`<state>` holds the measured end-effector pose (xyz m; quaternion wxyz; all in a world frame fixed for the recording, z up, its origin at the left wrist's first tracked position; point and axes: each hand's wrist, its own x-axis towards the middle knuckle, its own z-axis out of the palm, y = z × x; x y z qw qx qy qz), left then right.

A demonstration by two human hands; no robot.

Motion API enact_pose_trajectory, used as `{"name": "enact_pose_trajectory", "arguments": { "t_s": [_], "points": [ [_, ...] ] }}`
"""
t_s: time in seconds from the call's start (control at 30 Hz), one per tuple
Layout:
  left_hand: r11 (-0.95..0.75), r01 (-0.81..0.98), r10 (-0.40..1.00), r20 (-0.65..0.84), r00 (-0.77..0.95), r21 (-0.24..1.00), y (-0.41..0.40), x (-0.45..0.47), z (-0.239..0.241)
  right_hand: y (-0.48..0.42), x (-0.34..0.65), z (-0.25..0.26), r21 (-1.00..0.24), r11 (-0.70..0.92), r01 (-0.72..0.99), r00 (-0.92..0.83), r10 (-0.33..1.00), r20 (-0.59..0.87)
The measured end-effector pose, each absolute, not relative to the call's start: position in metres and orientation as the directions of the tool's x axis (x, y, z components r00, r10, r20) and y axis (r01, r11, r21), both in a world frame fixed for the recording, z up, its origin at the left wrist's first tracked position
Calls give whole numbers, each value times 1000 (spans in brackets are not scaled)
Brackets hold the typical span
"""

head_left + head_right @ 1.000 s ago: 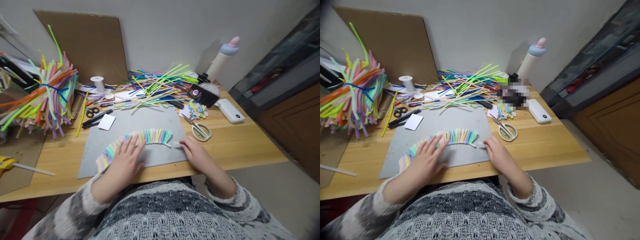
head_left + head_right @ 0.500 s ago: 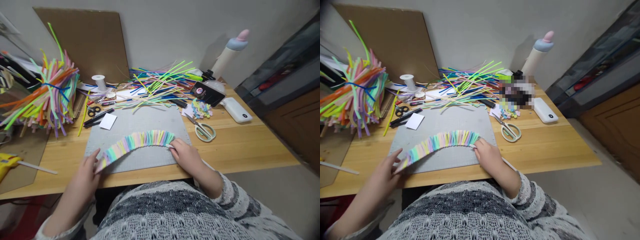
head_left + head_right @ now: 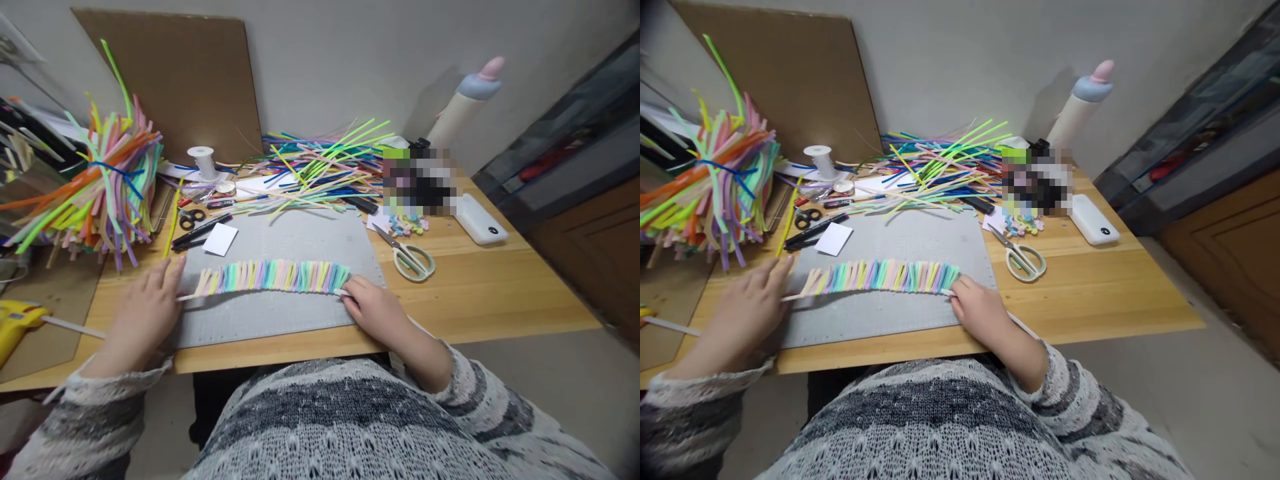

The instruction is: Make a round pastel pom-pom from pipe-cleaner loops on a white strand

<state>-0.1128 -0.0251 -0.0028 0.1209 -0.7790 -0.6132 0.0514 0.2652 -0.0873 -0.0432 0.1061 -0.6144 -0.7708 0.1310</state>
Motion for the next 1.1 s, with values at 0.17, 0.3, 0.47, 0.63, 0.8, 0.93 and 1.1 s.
{"name": "enact_pose_trajectory", "arguments": {
  "t_s": [0.17, 0.3, 0.47, 0.63, 0.8, 0.93, 1.1],
  "points": [
    [-20, 982, 977, 206, 59, -187, -28, -140, 23, -87, 266, -43, -331, 218, 918, -225, 974, 17],
    [48, 998, 894, 447, -30, -30, -20, -170, 16, -85, 269, -42, -299, 201, 933, -200, 979, 34],
    [-113, 993, 938, 326, 117, -32, -19, -175, -6, -85, 273, -38, -356, 219, 909, -249, 968, -39],
    [-105, 980, 984, 125, 126, -167, -34, -141, 5, -87, 287, -29, -540, 320, 779, -384, 923, -6],
    [-300, 951, 913, 266, 308, -75, -49, -51, 29, -82, 310, -30, -555, 203, 807, -209, 976, 53],
    [-751, 634, 660, 165, 733, 186, -44, 41, 15, -77, 317, -40, -520, 153, 841, -127, 988, 85],
    [-755, 532, 626, 178, 759, 384, -19, 116, -21, -75, 311, -48, -474, 138, 870, -87, 988, 128]
  ]
}}
